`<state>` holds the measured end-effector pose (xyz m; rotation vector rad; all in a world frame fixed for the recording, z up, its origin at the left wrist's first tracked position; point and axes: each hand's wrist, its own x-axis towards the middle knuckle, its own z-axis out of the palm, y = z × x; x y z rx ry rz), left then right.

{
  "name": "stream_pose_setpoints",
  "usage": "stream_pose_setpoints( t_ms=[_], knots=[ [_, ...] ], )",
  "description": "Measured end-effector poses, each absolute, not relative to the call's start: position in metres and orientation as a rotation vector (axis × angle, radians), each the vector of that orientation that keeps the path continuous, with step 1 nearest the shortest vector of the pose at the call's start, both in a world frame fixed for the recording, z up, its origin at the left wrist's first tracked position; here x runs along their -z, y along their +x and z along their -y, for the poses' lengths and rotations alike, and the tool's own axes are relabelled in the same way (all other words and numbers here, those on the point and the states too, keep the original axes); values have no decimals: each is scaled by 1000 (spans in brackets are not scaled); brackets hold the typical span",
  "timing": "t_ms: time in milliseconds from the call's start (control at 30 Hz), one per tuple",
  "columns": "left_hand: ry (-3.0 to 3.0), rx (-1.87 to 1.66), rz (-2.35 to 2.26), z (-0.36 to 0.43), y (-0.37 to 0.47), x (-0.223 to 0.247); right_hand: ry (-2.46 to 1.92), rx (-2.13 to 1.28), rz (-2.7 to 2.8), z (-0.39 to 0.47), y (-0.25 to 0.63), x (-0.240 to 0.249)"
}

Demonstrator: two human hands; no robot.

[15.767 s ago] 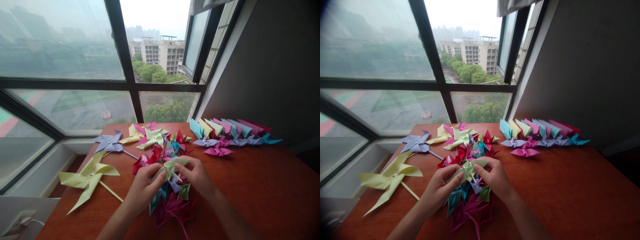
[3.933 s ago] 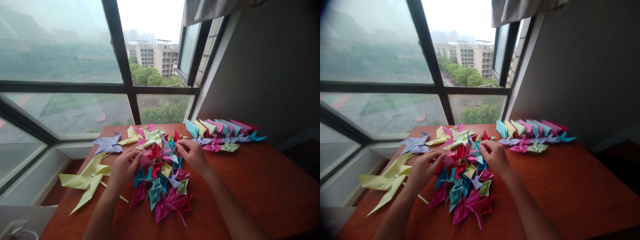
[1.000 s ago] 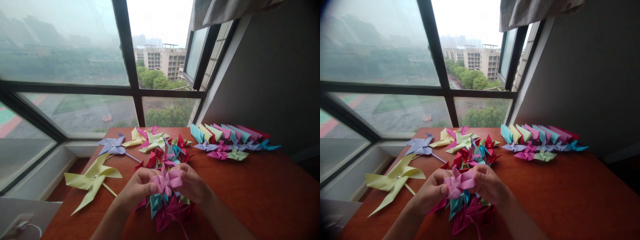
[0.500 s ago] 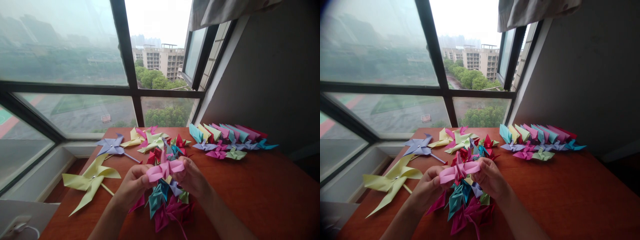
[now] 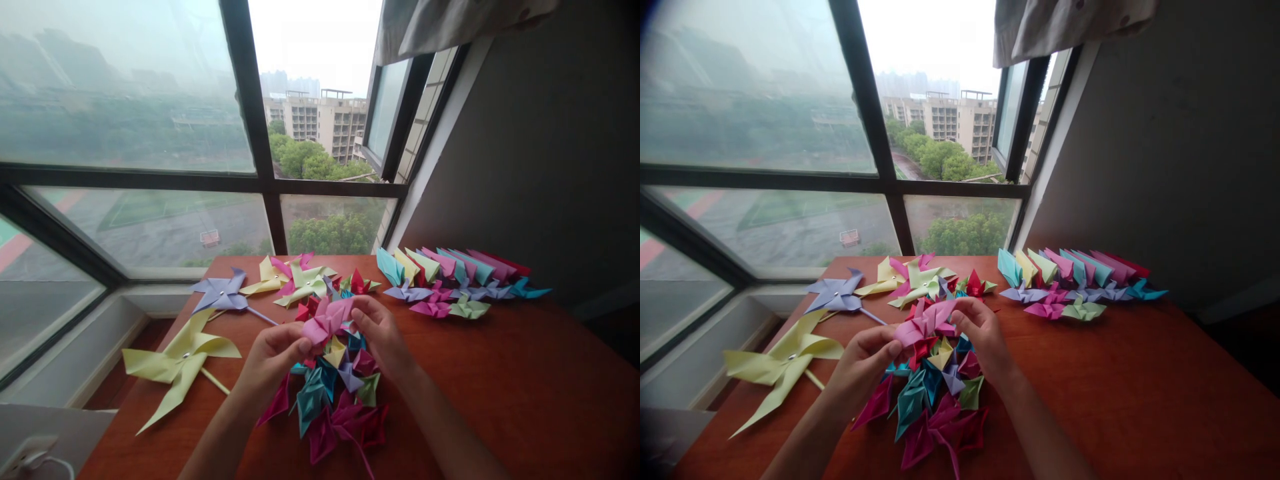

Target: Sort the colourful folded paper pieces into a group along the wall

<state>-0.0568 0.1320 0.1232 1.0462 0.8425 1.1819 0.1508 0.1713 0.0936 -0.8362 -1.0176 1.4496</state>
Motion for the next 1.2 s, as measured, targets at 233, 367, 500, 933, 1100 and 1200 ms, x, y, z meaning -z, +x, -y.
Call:
stream_pose_setpoints(
  t_ms=[233, 367, 500, 933, 1100, 1200],
  knots=[
    [1254, -1164, -1069, -134, -49, -125, -1022, -775, 1422, -163, 154, -101],
    [1430, -1120, -1107, -135, -49, -119, -1022, -705, 1574, -157, 148, -101],
    [1530, -1071, -1140, -135, -48, -121, -1022, -631, 1567, -158, 149, -104],
    [1537, -1055, -1142, -135, -49, -126, -1042, -513, 1524, -169, 167, -112],
    [1501, -1053, -1154, -135, -49, -129, -1282, -243, 1248, -192, 230, -118],
    [1491, -1041, -1170, -136, -49, -129, -1447, 10, 1023, -201, 290, -111]
  ],
)
